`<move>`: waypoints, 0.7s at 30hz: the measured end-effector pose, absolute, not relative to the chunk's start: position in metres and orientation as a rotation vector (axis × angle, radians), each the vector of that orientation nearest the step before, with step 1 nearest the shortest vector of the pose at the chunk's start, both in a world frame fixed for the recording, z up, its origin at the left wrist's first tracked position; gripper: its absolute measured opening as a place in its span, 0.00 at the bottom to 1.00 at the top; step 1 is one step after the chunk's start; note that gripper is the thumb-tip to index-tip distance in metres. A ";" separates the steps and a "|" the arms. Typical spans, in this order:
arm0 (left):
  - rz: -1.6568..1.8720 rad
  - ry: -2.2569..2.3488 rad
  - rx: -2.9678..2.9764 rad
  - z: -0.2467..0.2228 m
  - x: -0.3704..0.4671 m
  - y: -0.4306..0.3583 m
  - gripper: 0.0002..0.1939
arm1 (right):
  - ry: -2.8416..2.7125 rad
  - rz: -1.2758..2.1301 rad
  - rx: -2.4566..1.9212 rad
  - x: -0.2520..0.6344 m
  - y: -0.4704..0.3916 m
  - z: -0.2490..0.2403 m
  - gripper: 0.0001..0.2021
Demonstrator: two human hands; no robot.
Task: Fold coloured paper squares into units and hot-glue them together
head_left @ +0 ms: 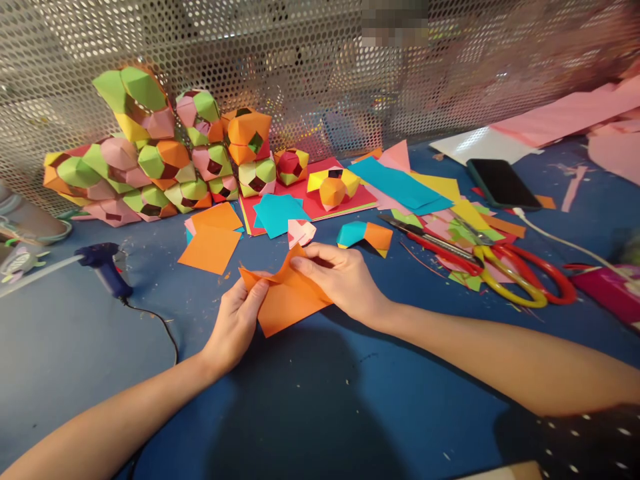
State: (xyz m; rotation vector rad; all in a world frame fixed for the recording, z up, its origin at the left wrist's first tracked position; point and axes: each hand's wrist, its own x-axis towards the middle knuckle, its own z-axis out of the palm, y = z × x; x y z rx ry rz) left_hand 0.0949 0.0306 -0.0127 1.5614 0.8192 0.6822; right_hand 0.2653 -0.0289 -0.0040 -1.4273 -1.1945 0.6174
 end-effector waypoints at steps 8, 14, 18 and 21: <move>0.680 0.833 1.625 -0.016 0.095 0.032 0.15 | -1.286 0.590 -1.349 0.263 -0.029 -0.004 0.08; 0.656 0.764 1.406 -0.024 0.098 0.036 0.16 | -1.273 0.647 -1.388 0.263 -0.025 -0.008 0.09; 0.616 0.734 1.322 -0.026 0.099 0.035 0.14 | -1.203 0.727 -1.318 0.262 -0.020 -0.017 0.09; 0.590 0.729 1.351 -0.026 0.100 0.034 0.14 | -1.155 0.804 -1.297 0.260 -0.019 -0.022 0.11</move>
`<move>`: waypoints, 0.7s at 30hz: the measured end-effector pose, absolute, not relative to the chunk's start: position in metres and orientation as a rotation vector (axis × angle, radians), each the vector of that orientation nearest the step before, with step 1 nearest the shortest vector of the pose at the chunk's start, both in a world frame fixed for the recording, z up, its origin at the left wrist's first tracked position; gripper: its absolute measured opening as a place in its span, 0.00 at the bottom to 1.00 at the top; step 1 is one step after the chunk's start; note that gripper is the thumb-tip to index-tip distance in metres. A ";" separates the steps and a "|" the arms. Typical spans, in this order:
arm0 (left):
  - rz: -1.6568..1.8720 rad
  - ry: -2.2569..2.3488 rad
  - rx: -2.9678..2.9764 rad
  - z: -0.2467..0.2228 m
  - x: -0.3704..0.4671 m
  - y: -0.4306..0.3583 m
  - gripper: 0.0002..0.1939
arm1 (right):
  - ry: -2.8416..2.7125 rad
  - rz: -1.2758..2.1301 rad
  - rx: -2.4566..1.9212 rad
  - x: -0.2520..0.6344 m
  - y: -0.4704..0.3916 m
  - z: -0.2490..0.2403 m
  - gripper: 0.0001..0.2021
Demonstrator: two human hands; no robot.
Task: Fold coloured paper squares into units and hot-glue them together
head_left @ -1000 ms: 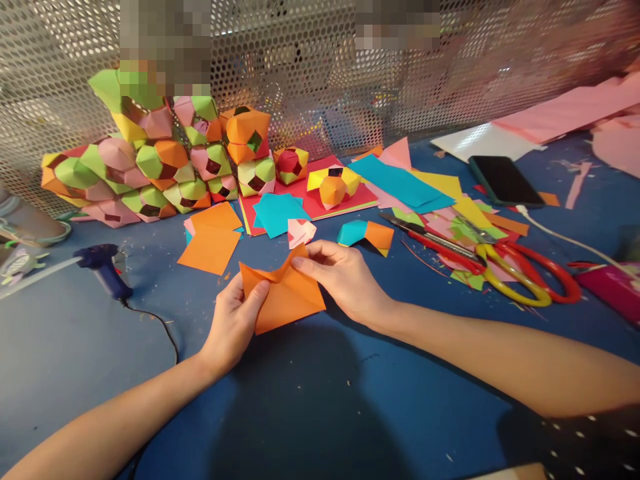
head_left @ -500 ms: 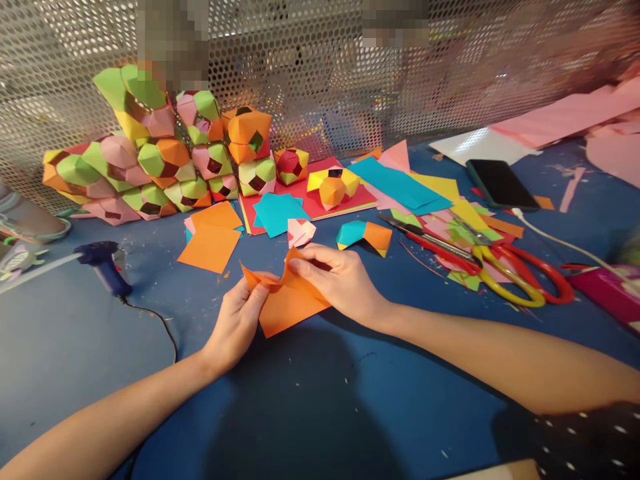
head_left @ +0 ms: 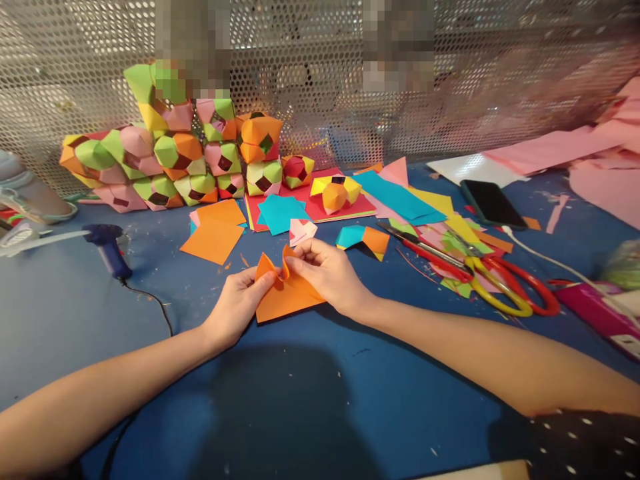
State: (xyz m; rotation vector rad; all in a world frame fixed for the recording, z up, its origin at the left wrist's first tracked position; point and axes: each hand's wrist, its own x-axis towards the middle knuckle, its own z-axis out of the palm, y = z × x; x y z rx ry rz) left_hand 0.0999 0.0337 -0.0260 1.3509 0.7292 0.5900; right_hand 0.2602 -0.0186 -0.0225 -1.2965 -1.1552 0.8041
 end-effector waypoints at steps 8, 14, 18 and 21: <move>0.499 0.722 1.456 -0.024 0.100 0.031 0.12 | -1.146 0.897 -1.254 0.258 -0.021 -0.029 0.10; 0.504 0.736 1.483 -0.024 0.103 0.031 0.11 | -1.145 0.952 -1.227 0.258 -0.022 -0.031 0.10; 0.527 0.723 1.478 -0.025 0.104 0.031 0.11 | -1.175 0.934 -1.218 0.257 -0.024 -0.029 0.09; 0.543 0.719 1.503 -0.027 0.104 0.030 0.11 | -1.187 0.922 -1.227 0.256 -0.025 -0.028 0.09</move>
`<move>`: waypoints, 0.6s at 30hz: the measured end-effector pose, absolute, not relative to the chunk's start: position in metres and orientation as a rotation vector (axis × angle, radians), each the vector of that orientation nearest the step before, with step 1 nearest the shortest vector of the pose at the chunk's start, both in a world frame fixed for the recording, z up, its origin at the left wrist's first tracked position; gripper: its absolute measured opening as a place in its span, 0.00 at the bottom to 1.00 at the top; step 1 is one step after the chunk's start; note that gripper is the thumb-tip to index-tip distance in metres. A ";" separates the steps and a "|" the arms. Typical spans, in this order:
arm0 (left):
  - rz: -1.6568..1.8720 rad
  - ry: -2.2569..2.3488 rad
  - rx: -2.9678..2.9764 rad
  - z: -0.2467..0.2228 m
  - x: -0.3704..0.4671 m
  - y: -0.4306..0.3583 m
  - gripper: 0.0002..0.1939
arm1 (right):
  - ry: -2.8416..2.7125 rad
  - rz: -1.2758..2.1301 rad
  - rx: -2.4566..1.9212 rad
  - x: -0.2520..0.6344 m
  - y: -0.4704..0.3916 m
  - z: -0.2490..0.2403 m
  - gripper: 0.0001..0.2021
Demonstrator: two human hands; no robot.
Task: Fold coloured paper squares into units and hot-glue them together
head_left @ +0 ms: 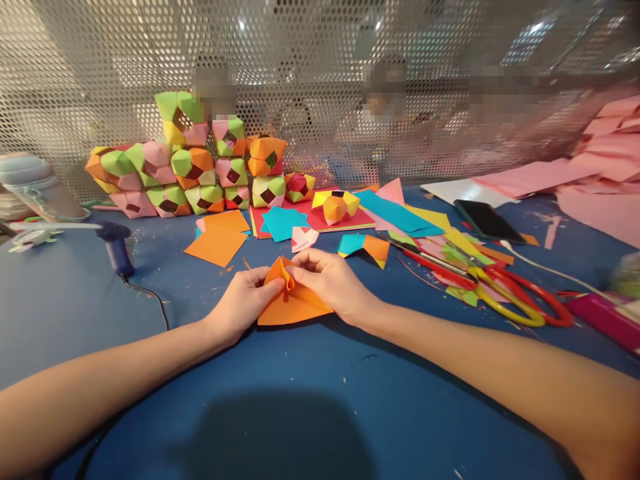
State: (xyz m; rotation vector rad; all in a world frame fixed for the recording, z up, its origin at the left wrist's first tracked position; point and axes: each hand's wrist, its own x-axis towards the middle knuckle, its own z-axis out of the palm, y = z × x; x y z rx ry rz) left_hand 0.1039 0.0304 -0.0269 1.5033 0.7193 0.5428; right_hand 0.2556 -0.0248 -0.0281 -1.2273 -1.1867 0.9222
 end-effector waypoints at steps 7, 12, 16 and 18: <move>0.617 0.769 1.704 -0.028 0.102 0.027 0.12 | -1.143 0.991 -1.246 0.256 -0.023 -0.029 0.09; 0.633 0.754 1.846 -0.030 0.102 0.028 0.13 | -1.186 1.034 -1.245 0.261 -0.023 -0.029 0.12; 0.625 0.731 1.847 -0.032 0.102 0.029 0.12 | -1.165 1.050 -1.269 0.262 -0.024 -0.026 0.13; 0.628 0.728 1.838 -0.031 0.103 0.028 0.12 | -1.170 1.048 -1.267 0.261 -0.024 -0.024 0.12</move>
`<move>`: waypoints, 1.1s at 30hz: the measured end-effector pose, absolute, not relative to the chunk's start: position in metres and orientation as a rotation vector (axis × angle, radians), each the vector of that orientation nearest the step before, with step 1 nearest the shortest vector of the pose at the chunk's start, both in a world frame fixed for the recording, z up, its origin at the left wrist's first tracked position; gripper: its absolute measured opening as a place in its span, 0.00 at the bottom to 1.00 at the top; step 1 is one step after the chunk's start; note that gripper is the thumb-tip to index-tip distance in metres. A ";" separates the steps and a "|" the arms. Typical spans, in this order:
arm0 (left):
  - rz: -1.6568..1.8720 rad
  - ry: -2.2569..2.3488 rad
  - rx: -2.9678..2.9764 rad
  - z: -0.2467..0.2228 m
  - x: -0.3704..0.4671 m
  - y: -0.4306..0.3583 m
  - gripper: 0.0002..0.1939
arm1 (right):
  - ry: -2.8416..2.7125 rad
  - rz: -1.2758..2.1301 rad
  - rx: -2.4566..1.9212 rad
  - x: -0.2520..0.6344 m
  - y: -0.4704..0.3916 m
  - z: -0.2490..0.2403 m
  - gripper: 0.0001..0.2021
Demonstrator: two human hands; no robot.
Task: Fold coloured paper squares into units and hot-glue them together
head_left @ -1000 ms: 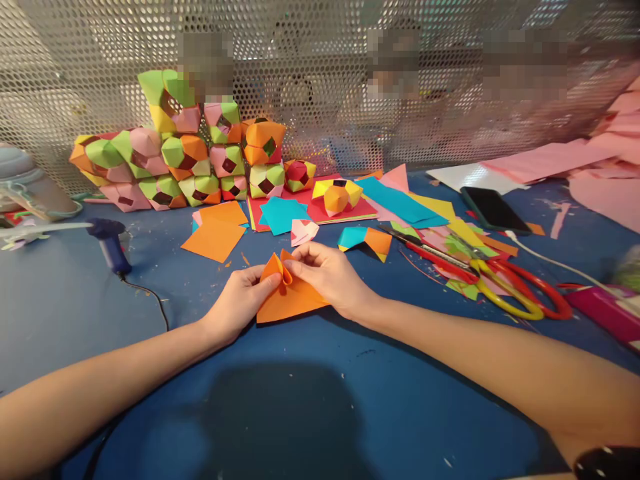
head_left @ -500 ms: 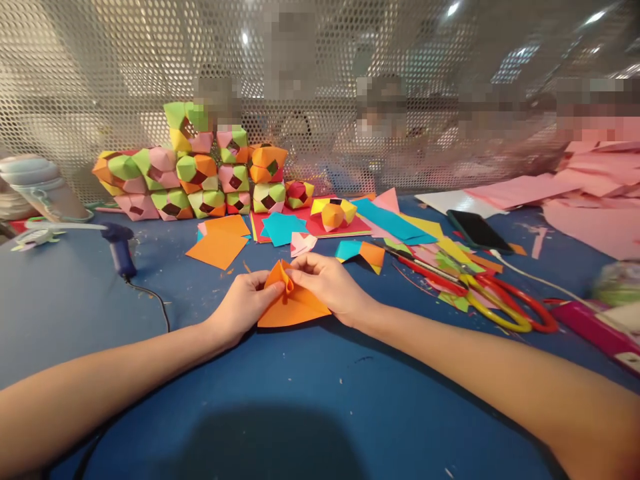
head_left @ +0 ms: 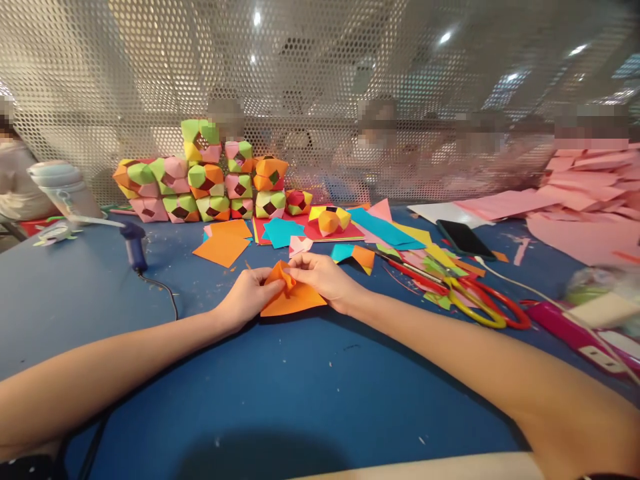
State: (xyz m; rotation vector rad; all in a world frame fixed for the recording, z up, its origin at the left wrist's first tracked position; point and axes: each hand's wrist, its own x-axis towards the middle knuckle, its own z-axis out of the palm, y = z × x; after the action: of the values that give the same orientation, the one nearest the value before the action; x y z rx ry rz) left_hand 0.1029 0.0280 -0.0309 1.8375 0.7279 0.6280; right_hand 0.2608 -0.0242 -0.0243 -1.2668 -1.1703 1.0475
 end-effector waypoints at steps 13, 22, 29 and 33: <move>0.763 0.818 1.896 -0.026 0.104 0.025 0.12 | -1.373 0.817 -1.243 0.259 -0.030 -0.022 0.10; 0.735 0.834 1.877 -0.025 0.104 0.022 0.11 | -1.626 0.390 -1.345 0.257 -0.034 -0.025 0.05; 0.654 0.774 1.695 -0.027 0.102 0.025 0.10 | -1.608 0.430 -1.368 0.259 -0.031 -0.032 0.05; 0.656 0.752 1.658 -0.026 0.101 0.025 0.09 | -1.569 0.547 -1.363 0.262 -0.028 -0.033 0.06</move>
State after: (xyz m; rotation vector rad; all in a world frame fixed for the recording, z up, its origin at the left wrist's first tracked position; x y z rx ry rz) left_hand 0.1015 0.0253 -0.0257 1.6579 0.7515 0.6565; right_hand 0.2617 -0.0285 -0.0329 -1.3634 -1.5692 0.5471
